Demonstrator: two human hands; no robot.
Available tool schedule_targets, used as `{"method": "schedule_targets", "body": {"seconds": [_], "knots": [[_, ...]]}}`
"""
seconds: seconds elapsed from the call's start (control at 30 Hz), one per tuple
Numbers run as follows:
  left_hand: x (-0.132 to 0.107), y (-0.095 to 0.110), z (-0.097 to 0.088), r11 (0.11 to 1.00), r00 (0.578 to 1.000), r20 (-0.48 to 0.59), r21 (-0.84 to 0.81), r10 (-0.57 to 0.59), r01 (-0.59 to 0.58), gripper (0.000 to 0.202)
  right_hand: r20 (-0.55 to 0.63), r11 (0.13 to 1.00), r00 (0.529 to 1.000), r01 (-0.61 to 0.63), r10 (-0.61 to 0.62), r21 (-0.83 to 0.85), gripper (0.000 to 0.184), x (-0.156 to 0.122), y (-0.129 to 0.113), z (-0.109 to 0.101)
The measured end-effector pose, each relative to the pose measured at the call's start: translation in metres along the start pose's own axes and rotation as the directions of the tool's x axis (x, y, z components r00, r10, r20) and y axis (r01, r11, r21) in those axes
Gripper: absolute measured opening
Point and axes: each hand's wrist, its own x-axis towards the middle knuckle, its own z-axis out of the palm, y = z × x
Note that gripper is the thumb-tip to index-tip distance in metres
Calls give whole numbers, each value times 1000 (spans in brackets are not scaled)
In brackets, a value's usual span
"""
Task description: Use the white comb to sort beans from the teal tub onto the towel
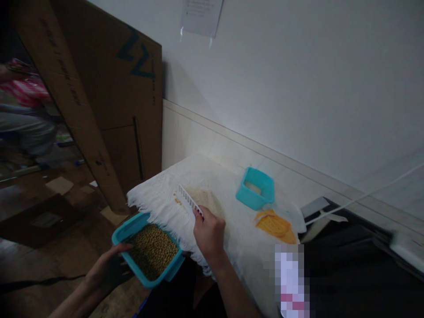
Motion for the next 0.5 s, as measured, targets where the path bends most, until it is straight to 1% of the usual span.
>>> {"method": "schedule_targets", "body": {"seconds": [0.1,0.27,0.4,0.5], "knots": [[-5,3,4,1000,1000,-4,-13,14,-15,57,8,1000,1000,8,-8,0,30,-3,-2,-5],[-11,7,11,1000,998,-60,-22,6,-7,60,3,999,1000,2,-2,-44,32,-4,-2,-6],[-15,10,14,1000,1000,-17,-20,-2,2,62,8,998,1000,-22,23,-54,31,-5,-4,-4],[-16,10,14,1000,999,-44,-17,-2,1,62,37,999,999,-31,32,-23,30,-7,-7,-4]]}}
